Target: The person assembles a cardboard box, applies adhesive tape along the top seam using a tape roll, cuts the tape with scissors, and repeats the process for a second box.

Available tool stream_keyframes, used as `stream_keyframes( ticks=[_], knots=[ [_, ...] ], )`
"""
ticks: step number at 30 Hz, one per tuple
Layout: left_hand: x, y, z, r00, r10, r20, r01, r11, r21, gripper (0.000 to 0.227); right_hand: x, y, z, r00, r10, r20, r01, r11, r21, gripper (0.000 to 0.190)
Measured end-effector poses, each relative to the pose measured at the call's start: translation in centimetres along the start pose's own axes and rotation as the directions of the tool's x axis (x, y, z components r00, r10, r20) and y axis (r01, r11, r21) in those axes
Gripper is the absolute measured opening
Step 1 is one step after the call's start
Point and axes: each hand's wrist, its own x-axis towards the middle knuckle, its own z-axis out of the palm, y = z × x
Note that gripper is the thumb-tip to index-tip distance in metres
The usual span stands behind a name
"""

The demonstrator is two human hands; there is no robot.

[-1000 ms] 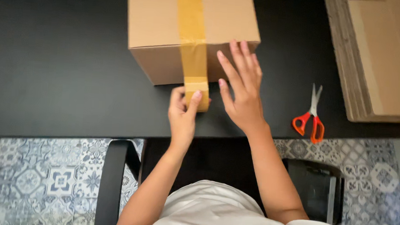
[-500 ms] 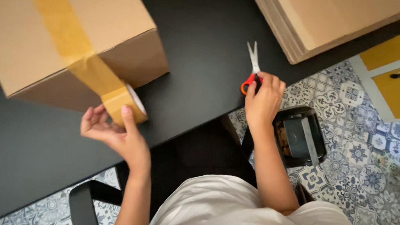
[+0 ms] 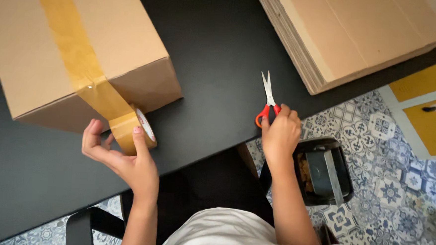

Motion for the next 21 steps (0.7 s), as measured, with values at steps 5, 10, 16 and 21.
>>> stream_keyframes(
  ticks=[5,10,16,21],
  knots=[
    [0.2,-1.6,-0.4,0.994,-0.110,0.023,0.110,0.994,-0.004,0.065,0.7,0.1,0.0,0.943,0.054,0.329,-0.207,0.869,0.449,0.037],
    [1.0,-3.5,-1.0,0.963,-0.227,0.144,0.245,0.962,-0.119,0.047,2.3,-2.1,-1.4,0.701,-0.313,0.641,-0.531,0.372,0.761,0.037],
    [2.0,-3.8,-2.0,0.900,-0.347,0.262,0.406,0.887,-0.221,0.043,5.9,-7.6,-9.9,0.472,-0.651,0.595,-0.297,0.518,0.802,0.062],
    [3.0,-1.9,-3.0,0.847,-0.414,0.334,0.484,0.860,-0.162,0.038,8.3,-13.2,-15.0,0.460,-0.450,0.765,0.206,0.893,0.401,0.066]
  ],
)
